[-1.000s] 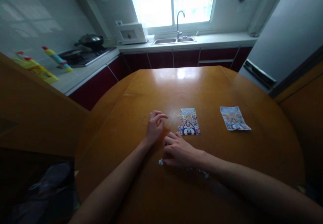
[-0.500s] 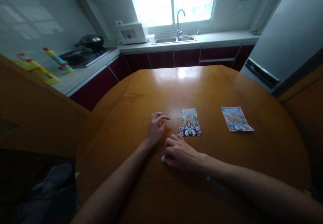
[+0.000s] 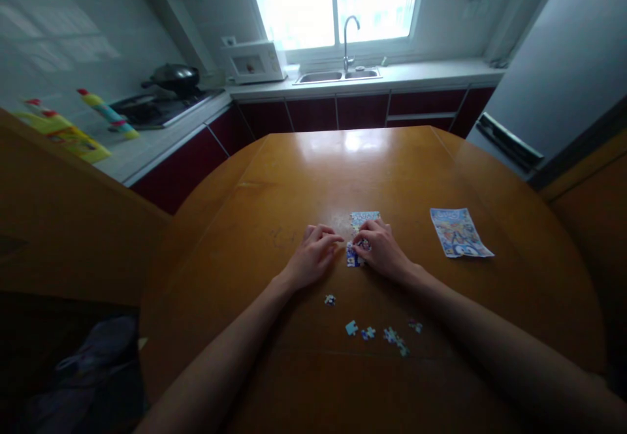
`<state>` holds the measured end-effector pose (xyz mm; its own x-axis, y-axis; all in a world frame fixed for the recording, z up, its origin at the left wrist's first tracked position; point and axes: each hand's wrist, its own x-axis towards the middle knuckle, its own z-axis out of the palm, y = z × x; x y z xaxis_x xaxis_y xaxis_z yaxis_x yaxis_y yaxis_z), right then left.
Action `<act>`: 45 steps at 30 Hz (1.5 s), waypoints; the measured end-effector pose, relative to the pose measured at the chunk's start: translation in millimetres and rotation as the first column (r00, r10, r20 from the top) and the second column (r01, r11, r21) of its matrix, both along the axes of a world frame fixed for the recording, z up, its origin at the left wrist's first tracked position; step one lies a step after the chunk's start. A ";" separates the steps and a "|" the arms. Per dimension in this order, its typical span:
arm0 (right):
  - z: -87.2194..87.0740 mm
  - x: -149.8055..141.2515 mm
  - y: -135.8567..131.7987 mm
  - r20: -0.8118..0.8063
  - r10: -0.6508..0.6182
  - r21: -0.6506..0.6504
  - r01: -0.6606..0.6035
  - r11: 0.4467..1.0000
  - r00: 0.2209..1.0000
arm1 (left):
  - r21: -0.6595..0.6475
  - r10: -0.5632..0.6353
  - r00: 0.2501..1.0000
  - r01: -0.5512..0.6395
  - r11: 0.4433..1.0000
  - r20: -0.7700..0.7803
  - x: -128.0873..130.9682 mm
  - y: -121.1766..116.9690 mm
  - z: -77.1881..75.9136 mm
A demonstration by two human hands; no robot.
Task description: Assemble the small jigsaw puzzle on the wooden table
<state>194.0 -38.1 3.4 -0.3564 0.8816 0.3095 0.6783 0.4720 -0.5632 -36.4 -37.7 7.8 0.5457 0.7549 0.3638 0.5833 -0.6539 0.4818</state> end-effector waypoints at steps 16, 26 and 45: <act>-1.7 -2.4 -3.4 -0.012 -0.013 0.046 0.014 0.999 1.000 | 0.012 -0.082 0.994 0.083 0.996 -0.067 -1.4 -0.5 -1.5; -0.8 1.0 -6.8 0.031 0.044 0.051 -0.046 0.998 0.999 | 0.017 -0.069 0.992 0.071 0.997 -0.105 -1.0 -1.4 -1.1; 5.2 -1.9 -9.7 0.195 0.010 0.139 -0.037 0.990 0.981 | 0.092 -0.027 0.971 0.050 0.994 -0.237 4.1 -8.3 5.6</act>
